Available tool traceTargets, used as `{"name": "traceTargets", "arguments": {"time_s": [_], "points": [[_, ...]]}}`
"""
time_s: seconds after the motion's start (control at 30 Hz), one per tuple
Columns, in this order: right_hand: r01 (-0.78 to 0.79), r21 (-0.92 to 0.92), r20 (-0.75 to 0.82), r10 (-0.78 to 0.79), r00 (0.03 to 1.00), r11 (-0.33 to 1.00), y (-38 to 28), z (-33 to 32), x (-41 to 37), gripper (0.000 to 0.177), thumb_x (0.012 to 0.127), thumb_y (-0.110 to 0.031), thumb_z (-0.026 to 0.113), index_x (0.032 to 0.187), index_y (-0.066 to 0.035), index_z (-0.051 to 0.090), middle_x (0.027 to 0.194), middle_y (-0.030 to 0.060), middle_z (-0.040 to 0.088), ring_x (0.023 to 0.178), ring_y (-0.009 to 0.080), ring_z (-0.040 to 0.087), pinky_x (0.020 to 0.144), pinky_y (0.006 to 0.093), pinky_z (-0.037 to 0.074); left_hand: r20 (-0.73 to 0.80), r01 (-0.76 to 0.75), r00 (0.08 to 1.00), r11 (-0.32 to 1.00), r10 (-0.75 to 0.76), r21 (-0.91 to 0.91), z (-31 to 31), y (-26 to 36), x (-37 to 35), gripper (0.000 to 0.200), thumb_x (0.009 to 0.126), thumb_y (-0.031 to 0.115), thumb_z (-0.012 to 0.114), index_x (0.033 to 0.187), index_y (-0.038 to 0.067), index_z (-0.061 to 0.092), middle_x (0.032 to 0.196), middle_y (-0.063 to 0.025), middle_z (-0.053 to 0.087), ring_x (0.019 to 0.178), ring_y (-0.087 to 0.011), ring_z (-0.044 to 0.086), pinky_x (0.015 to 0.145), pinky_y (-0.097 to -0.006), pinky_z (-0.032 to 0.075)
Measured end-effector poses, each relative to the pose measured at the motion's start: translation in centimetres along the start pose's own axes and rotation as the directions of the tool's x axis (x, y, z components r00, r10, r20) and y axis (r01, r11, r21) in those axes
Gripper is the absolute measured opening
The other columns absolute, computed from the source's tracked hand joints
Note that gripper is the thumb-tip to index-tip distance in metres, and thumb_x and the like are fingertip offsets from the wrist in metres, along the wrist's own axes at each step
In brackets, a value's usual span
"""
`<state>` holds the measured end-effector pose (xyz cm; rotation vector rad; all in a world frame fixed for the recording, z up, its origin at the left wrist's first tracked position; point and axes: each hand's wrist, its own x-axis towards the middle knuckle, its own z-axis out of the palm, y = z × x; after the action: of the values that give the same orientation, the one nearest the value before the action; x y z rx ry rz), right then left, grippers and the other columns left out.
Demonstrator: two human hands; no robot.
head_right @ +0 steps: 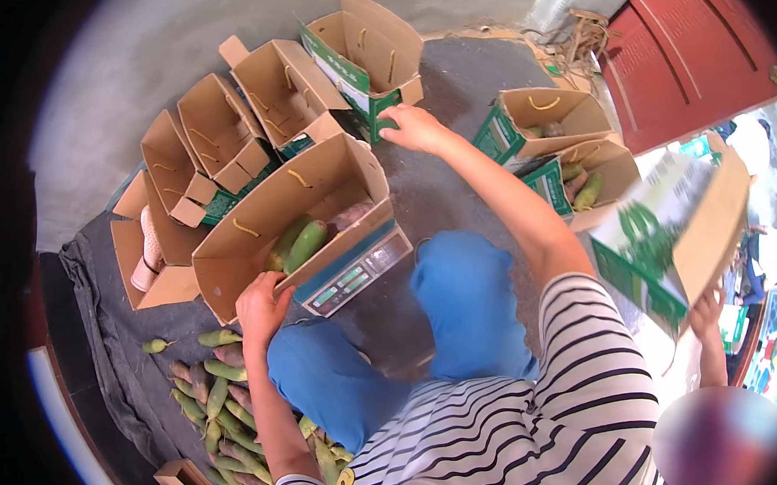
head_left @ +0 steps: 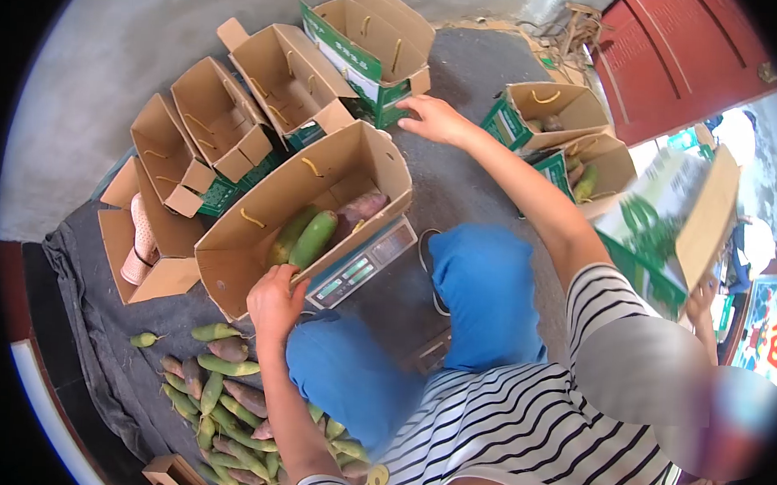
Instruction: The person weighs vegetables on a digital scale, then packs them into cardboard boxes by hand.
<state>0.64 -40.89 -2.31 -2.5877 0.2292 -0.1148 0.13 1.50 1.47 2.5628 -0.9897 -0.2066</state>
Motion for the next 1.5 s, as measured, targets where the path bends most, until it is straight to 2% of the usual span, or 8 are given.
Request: {"name": "traceTargets", "arguments": {"time_s": [0.2, 0.4, 0.43, 0.53, 0.87, 1.03, 1.33, 1.5], "points": [[0.084, -0.294, -0.508, -0.231, 0.83, 0.952, -10.6, -10.7, -15.3, 0.035, 0.081, -0.015, 0.065, 0.115, -0.008, 0.058, 0.117, 0.0133, 0.058, 0.11, 0.0308, 0.055, 0.09, 0.0408, 0.046, 0.036, -0.004, 0.999, 1.0, 0.005, -0.022, 0.0, 0.1, -0.3, 0.031, 0.074, 0.023, 0.072, 0.1, 0.007, 0.063, 0.091, -0.0123, 0.064, 0.085, -0.032, 0.062, 0.072, -0.0411, 0.049], [-0.571, -0.661, -0.738, -0.285, 0.612, 0.486, -7.9, -19.5, -22.4, 0.053, 0.082, -0.027, 0.066, 0.128, -0.004, 0.051, 0.119, 0.0209, 0.058, 0.113, 0.0383, 0.053, 0.094, 0.0435, 0.043, -0.001, -0.04, 0.999, 0.999, 0.04, -0.002, 0.1, 0.1, -0.4, 0.035, 0.077, 0.031, 0.069, 0.102, 0.006, 0.062, 0.094, -0.0136, 0.064, 0.086, -0.0329, 0.062, 0.073, -0.0419, 0.049], [-0.586, -0.502, -0.783, -0.047, 0.62, 0.637, -7.5, -19.1, -22.2, 0.057, 0.082, -0.029, 0.066, 0.13, -0.003, 0.048, 0.116, 0.0222, 0.059, 0.111, 0.0386, 0.055, 0.093, 0.0433, 0.043, 0.008, -0.031, 0.999, 1.0, 0.031, 0.003, 0.2, 0.1, -0.4, 0.036, 0.077, 0.031, 0.069, 0.101, 0.006, 0.062, 0.094, -0.0137, 0.064, 0.086, -0.033, 0.063, 0.073, -0.0419, 0.049], [-0.678, -0.057, -0.554, 0.542, 0.632, 0.733, -9.1, -18.8, -21.0, 0.072, 0.082, -0.03, 0.066, 0.138, 0.001, 0.035, 0.112, 0.0291, 0.06, 0.102, 0.0402, 0.06, 0.091, 0.0404, 0.045, 0.034, 0.0, 0.999, 1.0, 0.0, 0.016, 0.3, -0.2, -0.5, 0.035, 0.077, 0.032, 0.069, 0.101, 0.007, 0.062, 0.093, -0.014, 0.064, 0.085, -0.0333, 0.063, 0.072, -0.0419, 0.049], [-0.265, 0.213, -0.637, 0.339, 0.692, 0.94, -5.7, -22.7, -22.2, 0.047, 0.084, -0.019, 0.06, 0.123, 0.005, 0.052, 0.114, 0.0233, 0.061, 0.111, 0.0316, 0.058, 0.093, 0.0356, 0.043, 0.03, 0.007, 1.0, 1.0, -0.007, -0.004, 0.0, 0.0, -0.4, 0.03, 0.078, 0.031, 0.069, 0.096, 0.008, 0.064, 0.089, -0.0121, 0.065, 0.082, -0.032, 0.063, 0.07, -0.0411, 0.049], [-0.265, -0.287, -0.753, -0.045, 0.657, 0.92, -2.0, -23.5, -12.1, 0.047, 0.087, -0.022, 0.059, 0.128, -0.003, 0.049, 0.113, 0.0201, 0.063, 0.102, 0.0313, 0.062, 0.087, 0.0366, 0.047, 0.031, 0.001, 1.0, 1.0, -0.001, 0.01, 0.0, 0.0, -0.4, 0.028, 0.078, 0.03, 0.069, 0.095, 0.008, 0.064, 0.086, -0.0115, 0.064, 0.081, -0.0312, 0.062, 0.069, -0.041, 0.048], [-0.417, -0.25, -0.704, 0.131, 0.698, 0.874, 8.9, -12.3, 6.9, 0.04, 0.085, -0.024, 0.057, 0.125, -0.02, 0.05, 0.088, 0.0167, 0.067, 0.083, 0.0363, 0.065, 0.073, 0.0478, 0.05, 0.028, 0.009, 1.0, 1.0, -0.009, 0.003, -0.3, 0.4, 0.5, 0.026, 0.076, 0.026, 0.07, 0.093, 0.007, 0.064, 0.083, -0.0104, 0.062, 0.078, -0.0299, 0.061, 0.067, -0.0403, 0.048], [-0.398, -0.246, -0.286, 0.327, 0.901, 0.883, 18.6, 1.8, 8.9, 0.043, 0.083, -0.022, 0.058, 0.126, -0.022, 0.054, 0.107, 0.018, 0.064, 0.101, 0.0352, 0.061, 0.086, 0.0457, 0.048, 0.044, 0.032, 0.999, 0.999, -0.032, -0.014, -0.5, 0.5, 0.8, 0.024, 0.077, 0.023, 0.07, 0.093, 0.007, 0.063, 0.083, -0.0106, 0.062, 0.078, -0.0307, 0.061, 0.068, -0.0393, 0.048]]}}
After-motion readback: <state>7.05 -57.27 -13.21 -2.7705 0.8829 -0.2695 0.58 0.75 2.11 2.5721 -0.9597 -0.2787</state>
